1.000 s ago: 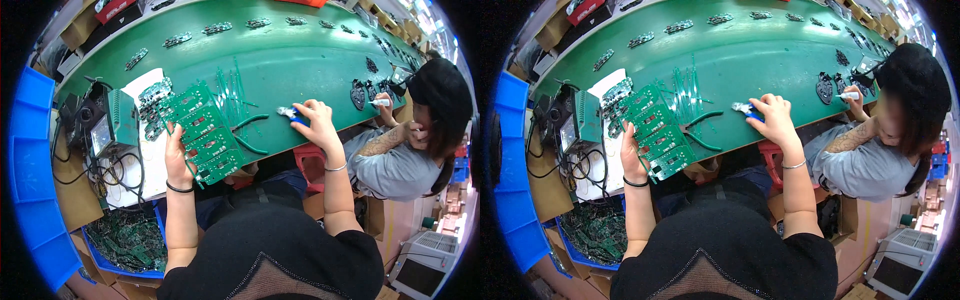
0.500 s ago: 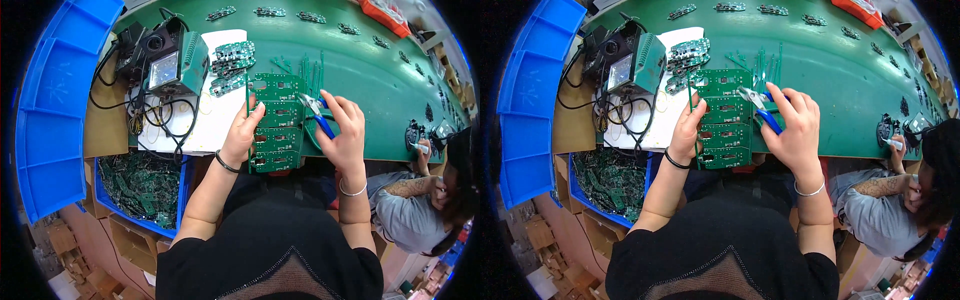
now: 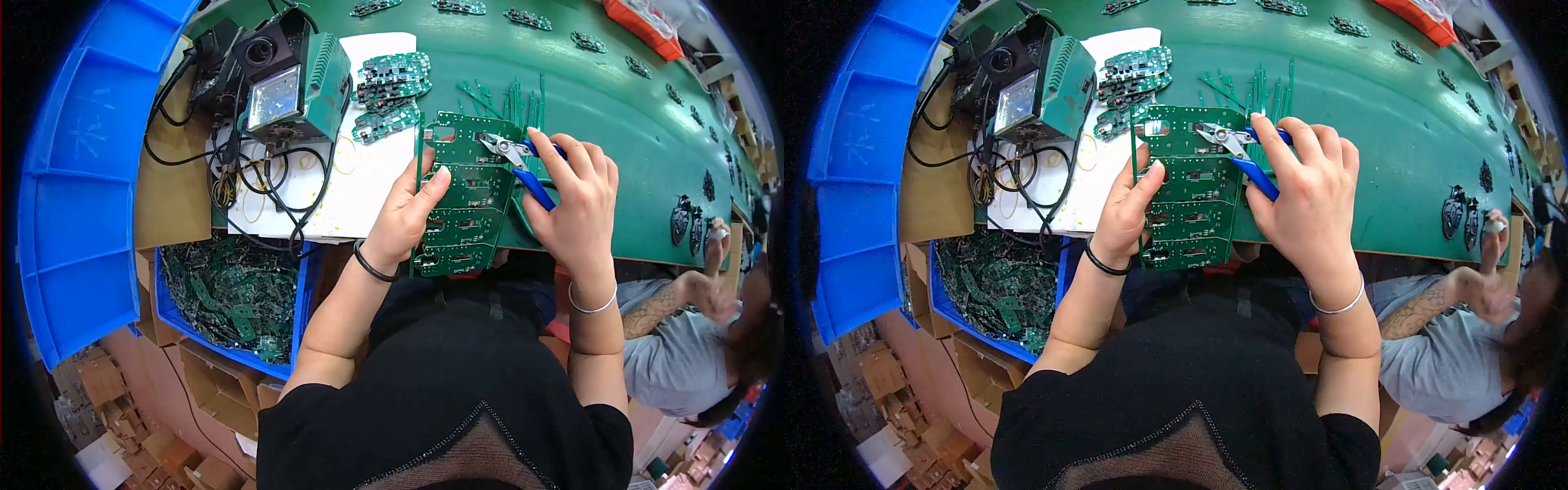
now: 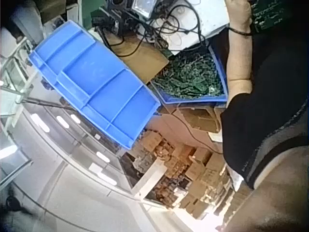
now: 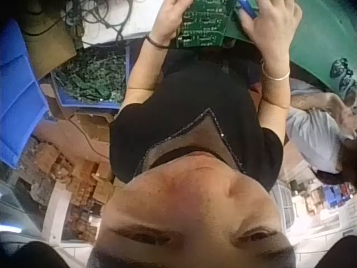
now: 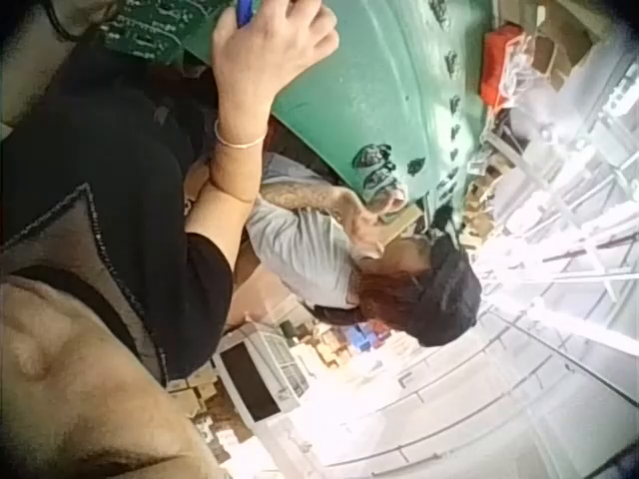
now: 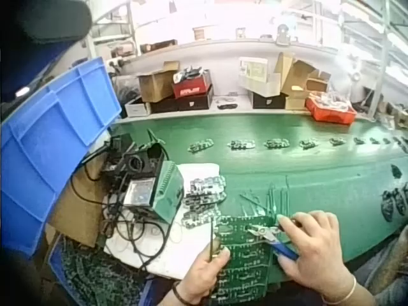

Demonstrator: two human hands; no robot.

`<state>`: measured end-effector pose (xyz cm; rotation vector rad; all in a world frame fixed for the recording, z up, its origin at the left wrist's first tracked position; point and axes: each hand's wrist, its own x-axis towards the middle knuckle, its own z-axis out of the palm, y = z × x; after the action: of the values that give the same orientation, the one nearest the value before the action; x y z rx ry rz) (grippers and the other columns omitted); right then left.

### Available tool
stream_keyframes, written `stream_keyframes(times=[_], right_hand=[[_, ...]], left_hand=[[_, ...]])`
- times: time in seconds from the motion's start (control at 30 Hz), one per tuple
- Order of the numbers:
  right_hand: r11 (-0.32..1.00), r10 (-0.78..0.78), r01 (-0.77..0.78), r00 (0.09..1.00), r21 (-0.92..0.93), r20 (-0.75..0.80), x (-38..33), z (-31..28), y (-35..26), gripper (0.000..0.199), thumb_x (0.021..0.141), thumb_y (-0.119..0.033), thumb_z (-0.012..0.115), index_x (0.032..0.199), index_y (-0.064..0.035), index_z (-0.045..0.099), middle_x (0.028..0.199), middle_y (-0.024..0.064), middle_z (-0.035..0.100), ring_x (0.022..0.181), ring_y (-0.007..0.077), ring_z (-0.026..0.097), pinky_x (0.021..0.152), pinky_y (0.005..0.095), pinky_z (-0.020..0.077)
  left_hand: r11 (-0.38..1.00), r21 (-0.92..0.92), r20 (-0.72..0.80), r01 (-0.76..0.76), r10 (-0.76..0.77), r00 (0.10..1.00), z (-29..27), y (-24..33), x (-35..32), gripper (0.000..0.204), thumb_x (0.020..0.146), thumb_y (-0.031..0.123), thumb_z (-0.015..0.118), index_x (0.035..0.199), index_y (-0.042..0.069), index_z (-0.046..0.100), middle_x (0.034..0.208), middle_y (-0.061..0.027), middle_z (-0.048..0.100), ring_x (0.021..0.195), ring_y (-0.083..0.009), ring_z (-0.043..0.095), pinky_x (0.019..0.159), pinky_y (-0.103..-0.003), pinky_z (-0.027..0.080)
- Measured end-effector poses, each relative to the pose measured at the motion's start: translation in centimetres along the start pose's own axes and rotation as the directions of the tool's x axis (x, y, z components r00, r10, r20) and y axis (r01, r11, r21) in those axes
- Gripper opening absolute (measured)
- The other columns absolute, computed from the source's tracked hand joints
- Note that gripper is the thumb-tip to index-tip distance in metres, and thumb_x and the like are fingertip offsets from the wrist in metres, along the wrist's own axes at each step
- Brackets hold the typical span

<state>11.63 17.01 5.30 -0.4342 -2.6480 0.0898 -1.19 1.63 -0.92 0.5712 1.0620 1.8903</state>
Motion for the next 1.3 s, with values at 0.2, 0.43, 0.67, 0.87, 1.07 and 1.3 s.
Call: stream_keyframes(times=[0.2,0.43,0.67,0.87,1.07,1.3], right_hand=[[0.999,-0.005,0.005,1.0,-0.037,0.005,0.2,-0.4,-0.1,0.057,0.061,-0.012,0.064,0.118,-0.0114,0.06,0.105,0.0085,0.057,0.098,0.028,0.052,0.089,0.0386,0.0369],[0.998,0.05,-0.05,0.998,-0.025,0.035,-0.4,0.4,0.1,0.056,0.062,-0.01,0.066,0.117,-0.012,0.061,0.103,0.0082,0.058,0.096,0.0266,0.053,0.088,0.038,0.0379],[0.999,0.022,-0.023,0.999,-0.033,-0.043,-0.3,0.5,-0.2,0.053,0.065,-0.011,0.068,0.117,-0.0117,0.062,0.102,0.0074,0.058,0.095,0.0247,0.054,0.088,0.0367,0.0384],[0.997,0.003,-0.006,0.999,-0.074,-0.043,-0.3,0.8,-0.2,0.05,0.065,-0.011,0.068,0.115,-0.0118,0.062,0.101,0.0065,0.058,0.092,0.0243,0.055,0.083,0.036,0.0392],[0.996,0.02,-0.01,0.994,0.088,-0.108,-0.6,2.0,0.3,0.046,0.065,-0.015,0.072,0.11,-0.0108,0.063,0.091,0.0058,0.058,0.083,0.0228,0.055,0.074,0.0357,0.0388],[0.987,0.077,-0.067,0.995,0.145,-0.067,-1.9,1.2,0.8,0.04,0.067,-0.013,0.068,0.107,-0.0091,0.064,0.089,0.0065,0.059,0.082,0.0235,0.056,0.073,0.0363,0.0395]], left_hand=[[0.998,0.059,0.01,-0.033,0.033,0.999,-0.2,-0.2,-0.1,0.043,0.098,0.017,0.045,0.138,0.003,0.036,0.125,-0.0075,0.052,0.111,-0.0142,0.052,0.092,-0.029,0.045],[0.989,0.131,0.038,-0.063,0.059,0.998,-0.7,-0.5,-0.1,0.042,0.098,0.016,0.045,0.137,0.003,0.036,0.126,-0.0076,0.051,0.111,-0.0142,0.052,0.093,-0.029,0.044],[1.0,-0.02,-0.026,-0.013,0.012,1.0,-0.2,-0.3,0.1,0.042,0.098,0.017,0.045,0.136,0.002,0.037,0.126,-0.0077,0.051,0.111,-0.0138,0.052,0.093,-0.029,0.043],[0.997,0.046,0.008,-0.061,0.061,0.998,-0.1,-0.2,-0.2,0.043,0.098,0.018,0.045,0.137,0.002,0.036,0.125,-0.0073,0.051,0.11,-0.0127,0.051,0.092,-0.028,0.043],[0.988,0.146,-0.109,-0.05,0.067,0.992,-1.5,-1.2,-0.5,0.044,0.099,0.022,0.044,0.137,0.002,0.033,0.124,-0.008,0.052,0.107,-0.0152,0.054,0.083,-0.026,0.048],[0.629,-0.759,0.157,0.169,-0.076,0.985,-4.0,-2.0,0.1,0.051,0.1,0.039,0.027,0.135,0.002,0.036,0.132,-0.0225,0.043,0.099,-0.0386,0.062,0.07,-0.047,0.059]])
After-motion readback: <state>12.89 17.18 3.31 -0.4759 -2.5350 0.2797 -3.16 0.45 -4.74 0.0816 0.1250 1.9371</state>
